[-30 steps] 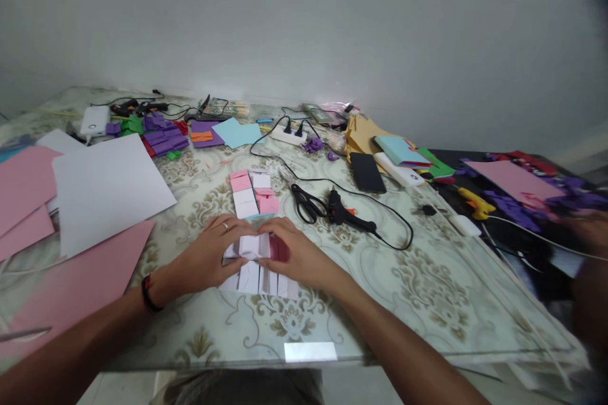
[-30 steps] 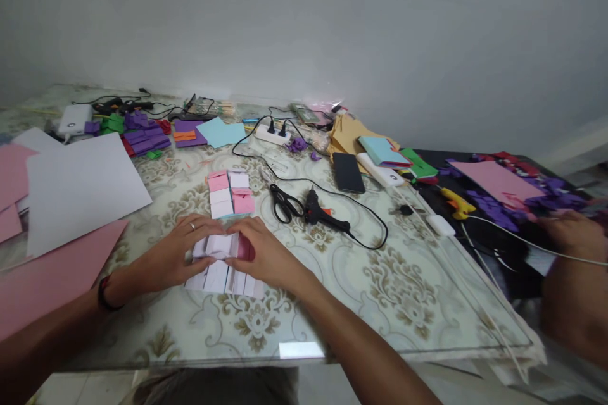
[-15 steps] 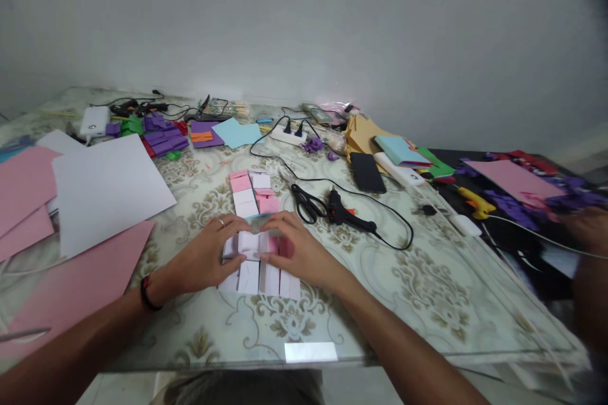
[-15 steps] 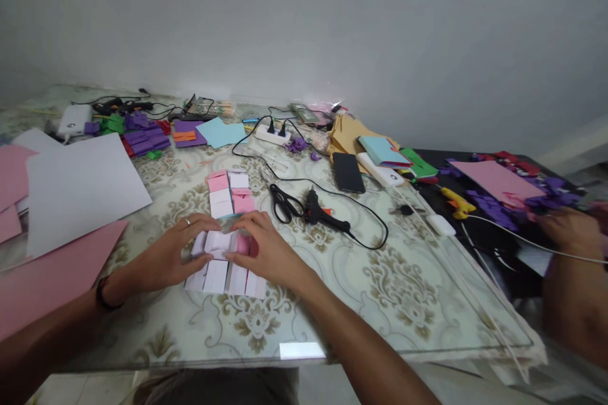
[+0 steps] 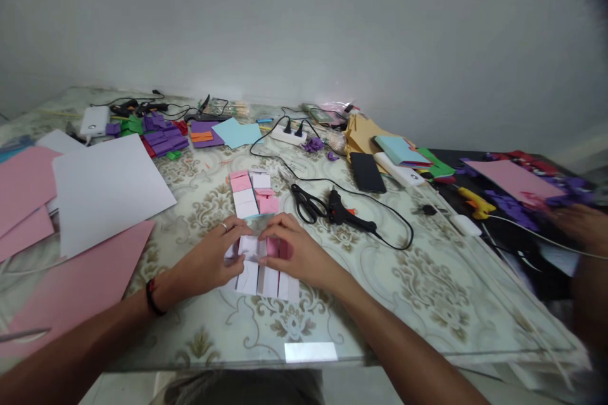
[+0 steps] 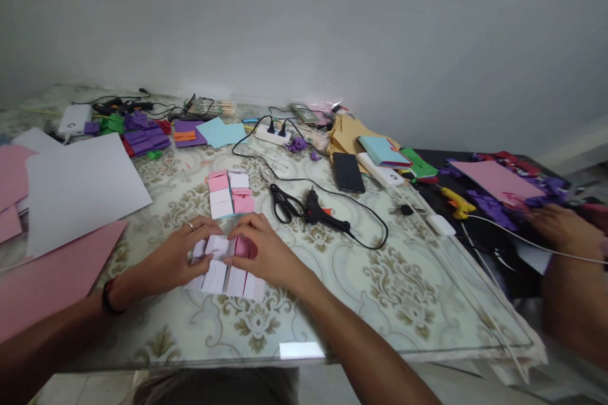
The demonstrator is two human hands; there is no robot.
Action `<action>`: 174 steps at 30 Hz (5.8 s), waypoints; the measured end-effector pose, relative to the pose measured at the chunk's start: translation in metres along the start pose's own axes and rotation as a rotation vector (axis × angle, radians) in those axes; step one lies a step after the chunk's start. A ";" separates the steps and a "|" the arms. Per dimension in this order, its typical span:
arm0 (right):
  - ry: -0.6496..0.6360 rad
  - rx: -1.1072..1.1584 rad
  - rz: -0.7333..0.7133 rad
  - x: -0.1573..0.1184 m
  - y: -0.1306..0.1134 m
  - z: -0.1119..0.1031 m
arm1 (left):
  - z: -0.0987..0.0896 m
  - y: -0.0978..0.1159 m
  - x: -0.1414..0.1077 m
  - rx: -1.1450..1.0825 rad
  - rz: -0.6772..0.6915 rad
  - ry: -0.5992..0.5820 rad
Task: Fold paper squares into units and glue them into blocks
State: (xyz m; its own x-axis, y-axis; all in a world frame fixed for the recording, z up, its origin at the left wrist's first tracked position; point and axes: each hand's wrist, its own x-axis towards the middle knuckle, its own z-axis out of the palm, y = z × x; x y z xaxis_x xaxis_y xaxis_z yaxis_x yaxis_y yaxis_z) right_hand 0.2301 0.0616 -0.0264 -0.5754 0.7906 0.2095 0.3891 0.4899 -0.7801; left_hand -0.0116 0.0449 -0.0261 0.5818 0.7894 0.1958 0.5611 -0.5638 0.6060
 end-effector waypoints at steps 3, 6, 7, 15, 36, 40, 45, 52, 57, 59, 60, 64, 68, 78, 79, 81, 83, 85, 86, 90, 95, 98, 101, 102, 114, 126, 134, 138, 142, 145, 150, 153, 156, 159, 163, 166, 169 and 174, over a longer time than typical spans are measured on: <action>0.004 -0.002 -0.006 0.000 0.000 0.000 | 0.002 -0.003 -0.001 -0.008 0.004 0.012; 0.013 -0.015 -0.003 -0.001 0.001 0.001 | 0.003 -0.004 -0.001 -0.008 0.022 0.033; 0.015 -0.020 0.000 -0.001 0.001 0.001 | 0.003 -0.005 -0.001 -0.006 0.031 0.042; 0.000 -0.053 0.006 0.001 -0.001 0.000 | 0.000 -0.001 -0.002 0.005 0.073 0.099; 0.059 -0.039 -0.028 0.001 0.005 0.009 | 0.004 -0.010 -0.002 0.112 0.078 0.073; 0.077 -0.048 -0.020 0.002 0.006 0.011 | 0.001 -0.010 0.000 0.156 0.050 0.056; 0.043 -0.100 -0.033 0.002 0.006 0.012 | 0.000 -0.011 0.000 0.153 0.009 0.012; 0.093 -0.024 -0.007 0.001 0.006 0.005 | -0.011 -0.008 0.003 0.129 -0.131 0.172; 0.153 -0.059 0.075 0.002 0.006 -0.004 | -0.011 -0.007 0.001 0.109 -0.090 0.151; 0.117 -0.094 0.086 0.002 0.006 -0.008 | -0.009 -0.006 0.000 0.109 -0.012 0.112; 0.082 -0.117 0.078 0.002 0.006 -0.009 | -0.008 -0.005 -0.001 0.111 0.010 0.084; -0.070 -0.185 0.058 0.002 0.003 -0.013 | -0.003 -0.006 -0.003 0.110 0.020 -0.058; -0.135 -0.211 0.058 0.001 0.001 -0.014 | 0.000 -0.009 -0.004 0.128 -0.012 -0.102; -0.029 -0.128 -0.027 0.002 -0.002 -0.004 | -0.007 -0.001 -0.001 0.227 -0.032 -0.076; -0.021 -0.126 -0.028 0.002 -0.003 -0.004 | -0.007 -0.001 -0.001 0.235 -0.029 -0.075; -0.009 -0.120 -0.022 0.003 -0.003 -0.004 | -0.007 -0.002 -0.002 0.237 -0.016 -0.074; 0.005 -0.105 -0.013 0.003 -0.004 -0.004 | -0.007 -0.002 -0.003 0.220 0.017 -0.071; 0.008 -0.089 -0.015 0.003 -0.005 -0.005 | -0.005 -0.002 -0.004 0.197 0.063 -0.060; 0.005 -0.086 -0.019 0.003 -0.005 -0.005 | -0.005 -0.001 -0.004 0.187 0.087 -0.056; -0.002 -0.105 -0.033 0.002 -0.007 -0.006 | -0.007 0.004 -0.003 0.148 0.164 -0.079; -0.035 -0.102 -0.016 0.001 -0.006 -0.003 | -0.009 0.010 -0.004 0.091 0.201 -0.144; -0.103 -0.059 -0.114 0.002 -0.004 0.001 | -0.008 0.009 -0.004 0.101 0.185 -0.128; -0.125 -0.011 -0.156 0.002 -0.002 0.005 | -0.007 0.007 -0.002 0.120 0.173 -0.123; -0.117 0.003 -0.148 0.002 -0.002 0.006 | -0.007 0.006 -0.002 0.126 0.170 -0.119; 0.008 0.030 0.078 0.001 -0.003 0.010 | 0.007 0.002 -0.004 -0.018 0.020 0.039; -0.013 0.224 0.199 0.002 -0.003 0.013 | 0.009 0.004 -0.004 -0.038 -0.041 0.049; -0.048 0.287 0.268 0.000 -0.002 0.008 | 0.006 0.003 -0.003 -0.076 -0.088 0.107; -0.051 0.304 0.285 -0.001 0.000 0.005 | 0.005 0.004 -0.003 -0.096 -0.097 0.115; -0.038 0.175 0.210 0.000 0.000 0.003 | 0.004 0.005 -0.004 -0.102 -0.110 0.111; -0.029 0.087 0.135 0.002 -0.001 0.002 | 0.004 0.005 -0.004 -0.109 -0.119 0.118; -0.017 0.042 0.095 0.003 -0.003 0.002 | 0.005 0.002 -0.004 -0.098 -0.100 0.128; -0.016 0.026 0.097 0.002 -0.003 0.001 | 0.006 0.001 -0.004 -0.081 -0.085 0.143; -0.025 0.040 0.101 0.002 -0.004 0.000 | 0.004 0.000 -0.004 -0.065 -0.081 0.134; -0.039 0.072 0.129 0.002 -0.003 -0.001 | 0.001 0.000 -0.004 -0.058 -0.069 0.103; -0.053 0.119 0.184 0.001 -0.001 0.001 | 0.001 0.000 -0.005 -0.058 -0.053 0.063; -0.054 0.127 0.182 0.002 0.000 0.004 | 0.008 0.000 -0.006 -0.040 -0.080 0.047; -0.045 0.050 0.152 0.003 0.000 0.007 | 0.013 -0.001 -0.004 -0.005 -0.119 0.056; 0.001 0.010 0.073 0.004 -0.001 0.006 | -0.016 0.013 -0.004 0.028 -0.032 0.240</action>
State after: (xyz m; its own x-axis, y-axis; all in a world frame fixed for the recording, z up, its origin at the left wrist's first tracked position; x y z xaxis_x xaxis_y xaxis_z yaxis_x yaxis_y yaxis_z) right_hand 0.2236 0.0621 -0.0280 -0.5450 0.8244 0.1529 0.4227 0.4276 -0.7991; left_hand -0.0162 0.0379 -0.0061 0.4084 0.8403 0.3565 0.5952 -0.5412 0.5939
